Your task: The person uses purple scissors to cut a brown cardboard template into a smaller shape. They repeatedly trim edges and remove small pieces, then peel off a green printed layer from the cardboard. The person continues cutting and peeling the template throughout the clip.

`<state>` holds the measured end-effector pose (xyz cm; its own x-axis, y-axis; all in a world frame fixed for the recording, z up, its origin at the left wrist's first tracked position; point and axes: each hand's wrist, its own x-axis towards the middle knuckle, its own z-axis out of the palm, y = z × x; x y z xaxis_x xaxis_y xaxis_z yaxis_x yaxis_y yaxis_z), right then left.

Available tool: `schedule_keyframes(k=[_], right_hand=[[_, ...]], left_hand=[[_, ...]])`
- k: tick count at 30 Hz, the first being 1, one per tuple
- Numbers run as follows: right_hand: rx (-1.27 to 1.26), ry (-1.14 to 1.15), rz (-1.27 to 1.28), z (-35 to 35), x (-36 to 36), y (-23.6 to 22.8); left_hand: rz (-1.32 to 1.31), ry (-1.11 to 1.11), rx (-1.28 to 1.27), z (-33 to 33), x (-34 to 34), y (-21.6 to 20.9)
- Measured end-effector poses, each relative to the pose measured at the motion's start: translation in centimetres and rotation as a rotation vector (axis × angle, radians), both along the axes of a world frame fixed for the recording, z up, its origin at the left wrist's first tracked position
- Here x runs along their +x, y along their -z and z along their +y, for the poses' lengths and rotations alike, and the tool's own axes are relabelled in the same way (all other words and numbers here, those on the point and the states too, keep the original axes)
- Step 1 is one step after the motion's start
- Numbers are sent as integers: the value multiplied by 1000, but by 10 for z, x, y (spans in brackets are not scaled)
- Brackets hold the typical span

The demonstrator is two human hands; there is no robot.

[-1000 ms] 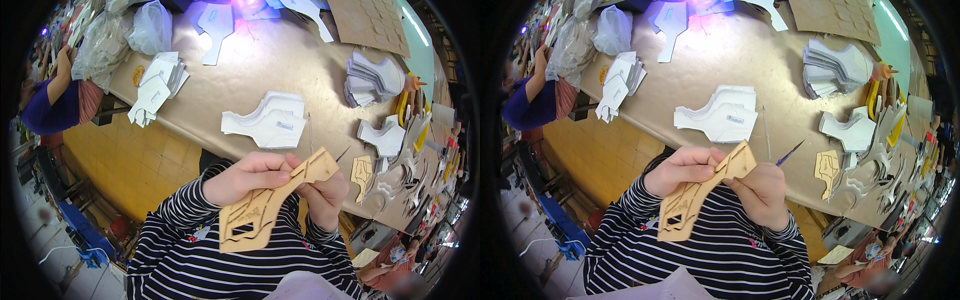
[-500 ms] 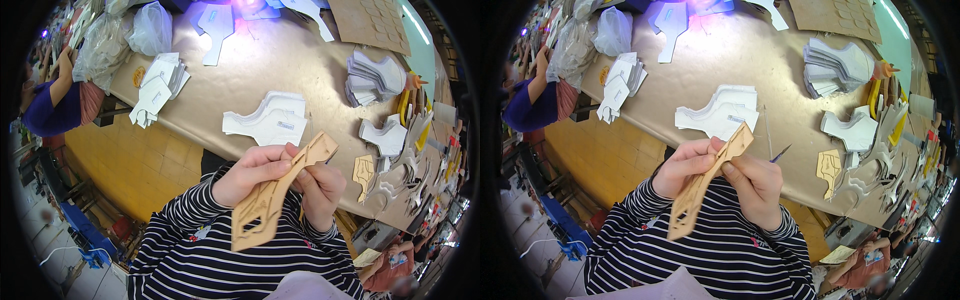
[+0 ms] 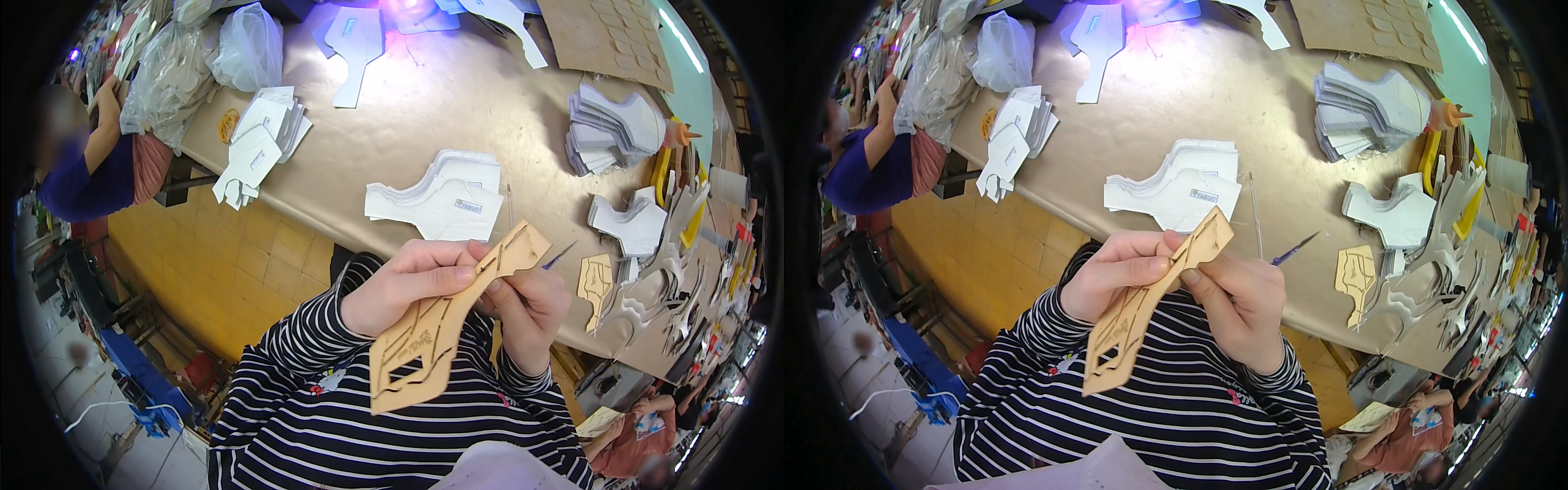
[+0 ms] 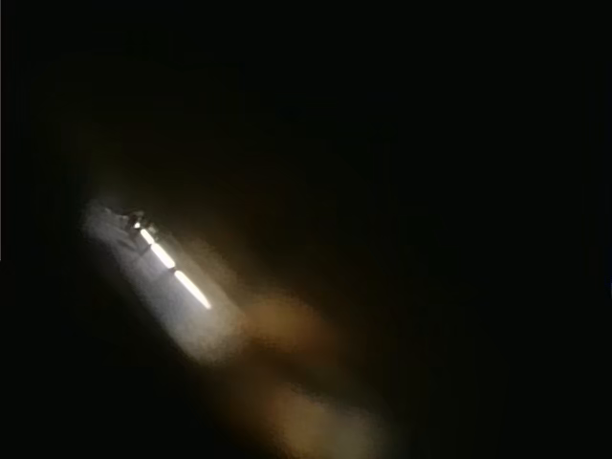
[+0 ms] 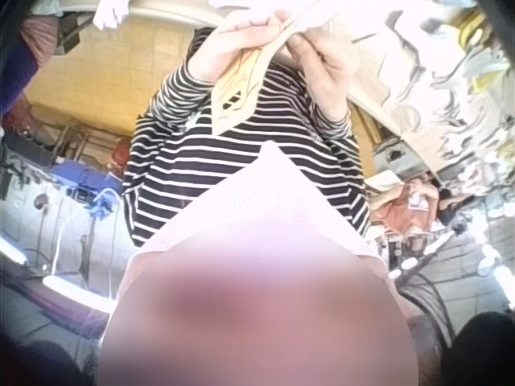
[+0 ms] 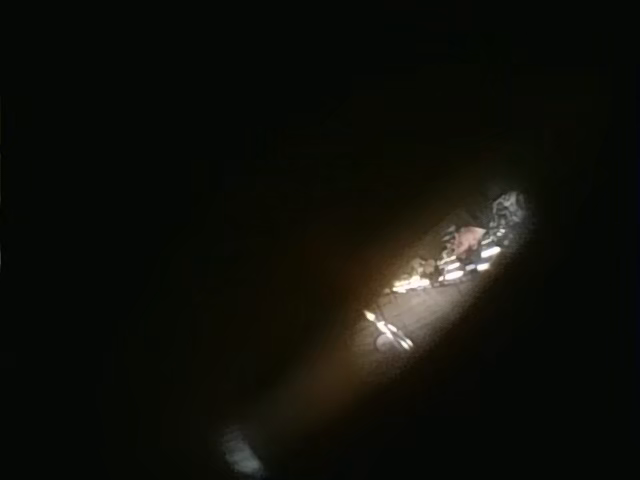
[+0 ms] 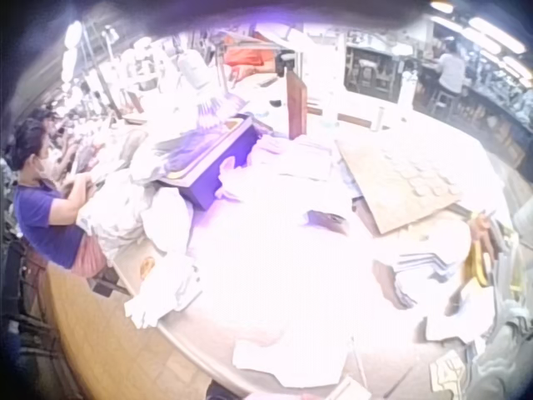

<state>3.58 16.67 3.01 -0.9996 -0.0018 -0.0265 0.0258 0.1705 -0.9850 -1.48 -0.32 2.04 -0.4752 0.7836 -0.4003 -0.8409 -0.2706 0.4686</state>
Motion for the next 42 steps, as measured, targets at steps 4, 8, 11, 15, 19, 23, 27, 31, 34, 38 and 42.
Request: schedule_keyframes(k=[4, 8, 11, 15, 19, 23, 27, 31, 34, 38, 42], right_hand=[[-122, 124, -6, -8, 3, 1], [-264, 190, -147, -10, 11, -4], [-330, 292, -164, -16, 12, 0], [-429, 387, -109, -26, 13, 5], [-382, 359, -116, -23, 13, 1], [-180, 151, -199, -2, 5, -3], [6, 20, 15, 8, -2, -2], [-136, 100, -63, 1, 1, -3], [-324, 216, -185, -9, 7, -3], [-382, 295, -193, -16, 11, 0], [-443, 368, -164, -22, 12, 2]], left_hand=[[79, -38, 49, 3, 2, 0], [139, -72, 57, 7, 5, -1], [168, -67, 27, 7, 3, -1], [159, -54, 22, 9, 3, 0], [216, -39, -4, 7, 5, 1], [222, -58, -15, 5, 5, -1], [238, -39, 16, 4, 1, -3], [196, -57, 2, 7, 4, -3], [222, -75, 1, 8, 6, -1], [301, -68, -41, 7, 6, 1], [283, -107, -50, 9, 9, -1]])
